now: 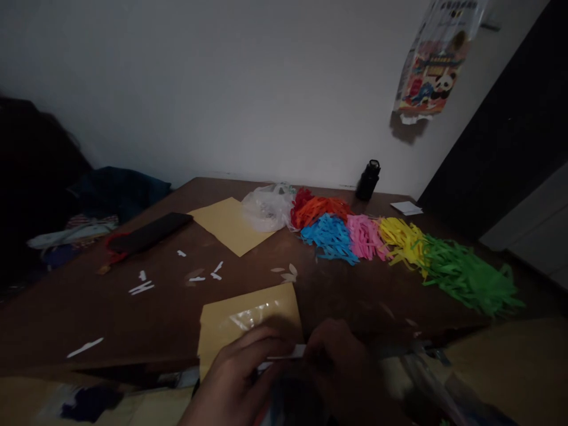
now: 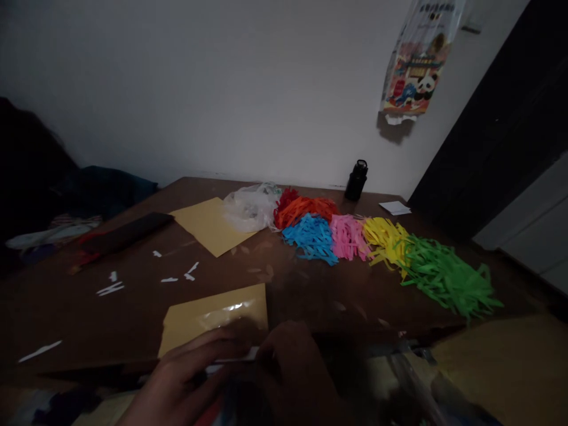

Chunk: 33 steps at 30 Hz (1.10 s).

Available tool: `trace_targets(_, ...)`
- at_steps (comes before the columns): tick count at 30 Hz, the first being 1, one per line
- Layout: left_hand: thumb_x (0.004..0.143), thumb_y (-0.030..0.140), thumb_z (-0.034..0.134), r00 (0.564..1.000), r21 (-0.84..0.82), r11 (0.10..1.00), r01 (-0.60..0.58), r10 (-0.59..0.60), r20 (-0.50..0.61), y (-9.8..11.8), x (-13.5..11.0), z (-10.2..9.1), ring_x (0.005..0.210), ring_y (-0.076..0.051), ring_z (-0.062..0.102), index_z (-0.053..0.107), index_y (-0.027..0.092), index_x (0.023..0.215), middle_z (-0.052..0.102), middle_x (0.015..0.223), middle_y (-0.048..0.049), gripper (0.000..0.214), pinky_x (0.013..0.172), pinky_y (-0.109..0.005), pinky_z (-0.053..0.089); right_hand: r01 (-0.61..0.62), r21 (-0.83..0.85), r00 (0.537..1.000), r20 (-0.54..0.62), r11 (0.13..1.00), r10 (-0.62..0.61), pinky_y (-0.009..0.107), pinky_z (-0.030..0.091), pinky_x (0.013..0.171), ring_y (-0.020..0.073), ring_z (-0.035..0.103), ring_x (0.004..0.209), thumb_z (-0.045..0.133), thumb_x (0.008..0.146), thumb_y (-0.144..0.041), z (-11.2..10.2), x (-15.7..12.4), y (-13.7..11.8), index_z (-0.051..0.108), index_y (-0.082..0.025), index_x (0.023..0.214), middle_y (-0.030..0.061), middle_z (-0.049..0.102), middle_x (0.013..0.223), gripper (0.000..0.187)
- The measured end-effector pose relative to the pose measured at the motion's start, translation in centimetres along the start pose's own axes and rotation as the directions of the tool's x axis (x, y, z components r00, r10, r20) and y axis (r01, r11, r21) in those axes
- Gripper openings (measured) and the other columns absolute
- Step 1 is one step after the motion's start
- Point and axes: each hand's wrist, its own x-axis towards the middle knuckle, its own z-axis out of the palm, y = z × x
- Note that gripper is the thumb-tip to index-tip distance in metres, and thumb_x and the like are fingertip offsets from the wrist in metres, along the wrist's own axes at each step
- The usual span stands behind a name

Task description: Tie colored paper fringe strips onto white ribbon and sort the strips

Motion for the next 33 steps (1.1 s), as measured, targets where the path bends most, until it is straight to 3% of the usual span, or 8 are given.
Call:
trace_targets(5,0.086,0.016,0.059,0.998,0.01,0.999,-0.033,0.032,0.046,0.1,0.5,0.2,0.087,-0.014,0.071,0.073,0.029,0.093,0.074,0.091,0.0017,0.021,0.075,-0.015,0.054,-0.068,0.014,0.996,-0.061,0.998,0.068,0.022,0.043,0.066,0.0145,0.056,0.075,0.063,0.063,0.009,0.1,-0.1,0.6,0.053,-0.022,0.084,-0.0031,0.058,0.079,0.038)
trace_targets(9,0.085,0.015,0.061,0.998,0.009,1.0,-0.027,0.027,0.054,0.0,0.9,0.3,0.084,-0.012,0.071,0.072,0.029,0.092,0.074,0.091,0.0031,0.019,0.073,-0.013,0.053,-0.114,0.071,0.972,-0.196,0.991,0.126,0.023,0.049,0.071,0.0167,0.059,0.085,0.068,0.063,0.004,0.4,-1.0,1.5,0.051,-0.024,0.112,0.0005,0.059,0.099,0.059)
trace_targets(11,0.086,0.016,0.061,0.999,0.011,1.0,-0.024,0.024,0.037,0.0,0.9,0.3,0.084,-0.012,0.072,0.072,0.029,0.093,0.074,0.091,0.0031,0.018,0.073,-0.013,0.054,-0.039,-0.008,0.968,-0.247,0.999,0.036,0.024,0.05,0.071,0.0173,0.059,0.088,0.07,0.071,-0.004,0.6,-1.5,1.9,0.054,-0.025,0.112,0.0033,0.057,0.105,0.049)
trace_targets(14,0.086,0.019,0.063,0.999,0.016,1.0,-0.027,0.026,0.032,0.3,1.0,0.3,0.084,-0.012,0.072,0.073,0.03,0.094,0.074,0.091,0.0029,0.017,0.073,-0.013,0.054,0.091,-0.134,0.957,-0.263,0.987,-0.124,0.024,0.044,0.062,0.014,0.054,0.072,0.06,0.088,-0.012,1.1,-1.8,2.1,0.061,-0.023,0.087,0.0006,0.055,0.082,0.011)
trace_targets(19,0.085,0.018,0.061,0.998,0.028,0.999,-0.047,0.045,0.041,0.5,1.0,0.4,0.083,-0.012,0.071,0.072,0.03,0.097,0.075,0.091,0.0019,0.021,0.074,-0.014,0.055,0.26,-0.31,0.89,-0.29,0.914,-0.352,0.03,0.034,0.065,0.0126,0.046,0.062,0.051,0.096,-0.014,1.6,-0.6,1.1,0.064,-0.02,0.087,-0.0033,0.053,0.061,0.017)
trace_targets(24,0.083,0.022,0.066,0.999,0.064,0.997,-0.035,0.036,0.0,-0.7,0.4,0.1,0.086,-0.013,0.072,0.07,0.032,0.096,0.075,0.088,0.0051,0.017,0.076,-0.013,0.054,0.236,-0.341,0.914,-0.241,0.91,-0.327,0.028,0.034,0.064,0.0125,0.046,0.063,0.054,0.095,-0.014,0.2,-1.0,2.1,0.063,-0.018,0.08,-0.0023,0.052,0.062,0.018)
trace_targets(27,0.081,0.024,0.068,0.999,0.085,0.996,-0.014,0.017,-0.037,-1.2,-0.1,-0.1,0.082,-0.013,0.072,0.069,0.032,0.092,0.075,0.086,0.0061,0.013,0.072,-0.012,0.053,0.215,-0.38,0.924,-0.22,0.9,-0.314,0.029,0.034,0.064,0.0133,0.045,0.064,0.054,0.095,-0.015,-0.8,-1.9,3.0,0.066,-0.017,0.087,-0.0007,0.053,0.066,0.014)
trace_targets(33,0.08,0.02,0.067,0.997,0.111,0.991,-0.07,0.074,-0.029,-0.7,-0.5,0.1,0.083,-0.014,0.072,0.067,0.031,0.099,0.075,0.088,0.0034,0.021,0.072,-0.014,0.054,0.227,-0.43,0.915,-0.213,0.874,-0.342,0.028,0.035,0.06,0.0132,0.045,0.063,0.059,0.09,-0.013,-0.7,-1.8,2.0,0.066,-0.021,0.094,-0.002,0.052,0.066,0.011)
